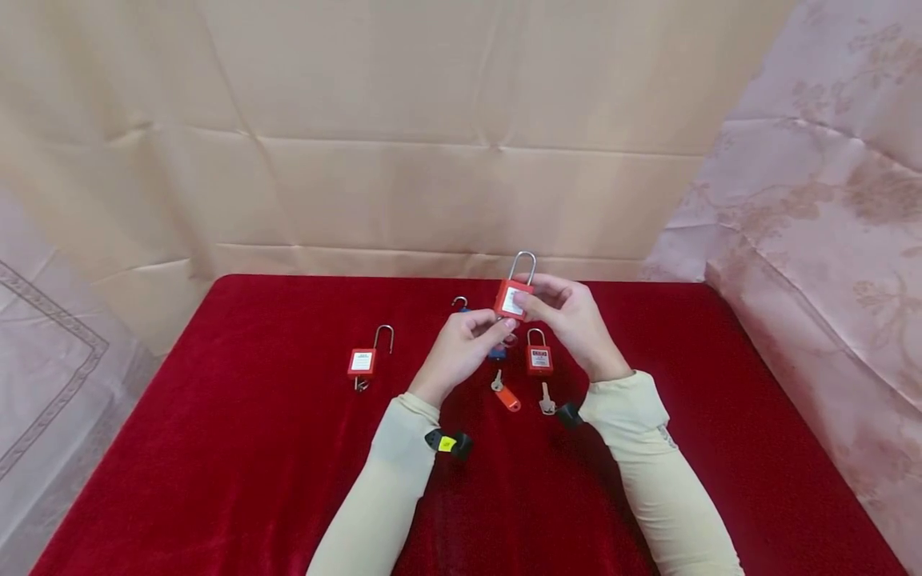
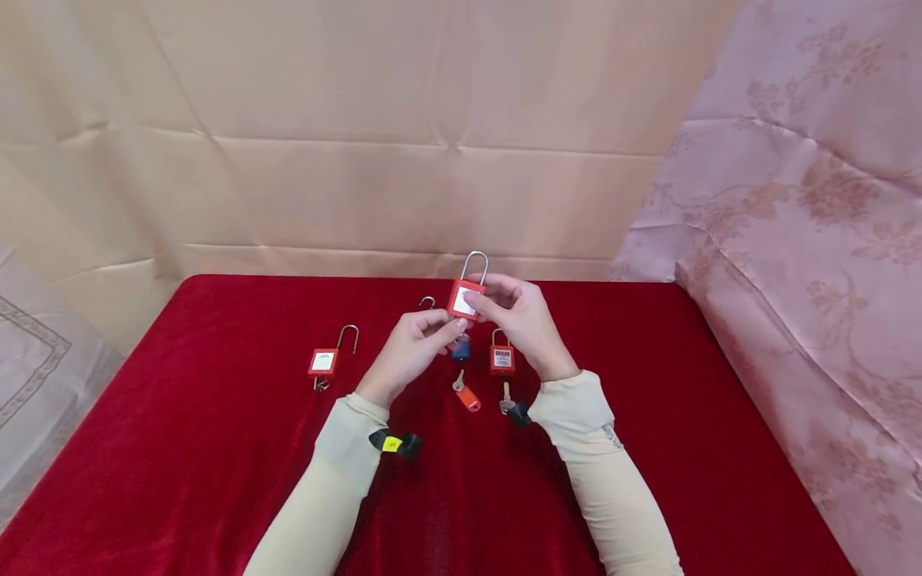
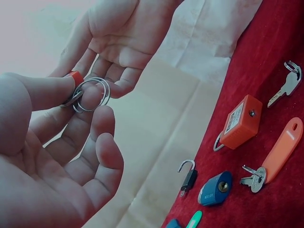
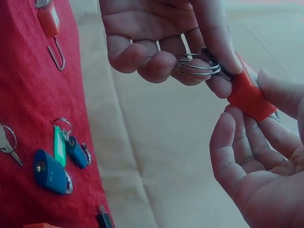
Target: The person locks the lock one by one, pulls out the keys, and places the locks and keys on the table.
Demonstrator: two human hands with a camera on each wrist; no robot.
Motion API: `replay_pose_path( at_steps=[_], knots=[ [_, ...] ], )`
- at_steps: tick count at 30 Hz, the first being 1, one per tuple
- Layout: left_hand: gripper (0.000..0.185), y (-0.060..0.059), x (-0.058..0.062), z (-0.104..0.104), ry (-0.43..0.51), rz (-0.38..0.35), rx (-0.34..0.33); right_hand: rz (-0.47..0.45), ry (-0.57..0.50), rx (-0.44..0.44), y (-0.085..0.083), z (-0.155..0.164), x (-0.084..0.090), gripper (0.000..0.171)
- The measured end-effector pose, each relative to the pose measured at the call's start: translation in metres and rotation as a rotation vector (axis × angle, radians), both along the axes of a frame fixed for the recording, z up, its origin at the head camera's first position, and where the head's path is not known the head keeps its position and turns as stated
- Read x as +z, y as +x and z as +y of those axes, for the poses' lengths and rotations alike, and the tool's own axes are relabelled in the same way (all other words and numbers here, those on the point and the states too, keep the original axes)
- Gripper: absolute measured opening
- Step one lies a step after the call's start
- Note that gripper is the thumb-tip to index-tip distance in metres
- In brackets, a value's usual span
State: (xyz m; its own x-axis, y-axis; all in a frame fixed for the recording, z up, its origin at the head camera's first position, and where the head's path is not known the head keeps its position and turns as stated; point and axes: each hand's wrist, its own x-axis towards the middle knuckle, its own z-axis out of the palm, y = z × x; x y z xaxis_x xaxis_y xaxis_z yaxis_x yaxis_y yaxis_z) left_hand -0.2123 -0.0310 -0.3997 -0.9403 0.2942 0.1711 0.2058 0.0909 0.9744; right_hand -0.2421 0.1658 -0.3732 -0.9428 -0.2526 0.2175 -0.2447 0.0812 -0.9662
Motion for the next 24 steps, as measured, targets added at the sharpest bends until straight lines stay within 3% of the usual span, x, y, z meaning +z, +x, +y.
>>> replay_pose_path(
  at_steps=[12,17,20,24],
  knots=[
    [0.022,0.001,0.003,-0.006,0.031,-0.028,0.0,0.026,-0.036,-0.015,0.002,-0.009,0.004,0.039],
    [0.024,0.002,0.006,-0.006,0.032,-0.063,0.012,-0.003,-0.086,-0.051,0.001,-0.013,0.005,0.036],
    [0.023,0.004,0.007,-0.006,-0.018,-0.094,0.016,-0.028,-0.186,-0.098,-0.002,-0.013,0.005,0.034],
    [0.023,0.006,0.008,-0.004,-0.093,-0.096,-0.007,0.02,-0.342,-0.225,-0.006,-0.003,0.008,0.029]
  ],
)
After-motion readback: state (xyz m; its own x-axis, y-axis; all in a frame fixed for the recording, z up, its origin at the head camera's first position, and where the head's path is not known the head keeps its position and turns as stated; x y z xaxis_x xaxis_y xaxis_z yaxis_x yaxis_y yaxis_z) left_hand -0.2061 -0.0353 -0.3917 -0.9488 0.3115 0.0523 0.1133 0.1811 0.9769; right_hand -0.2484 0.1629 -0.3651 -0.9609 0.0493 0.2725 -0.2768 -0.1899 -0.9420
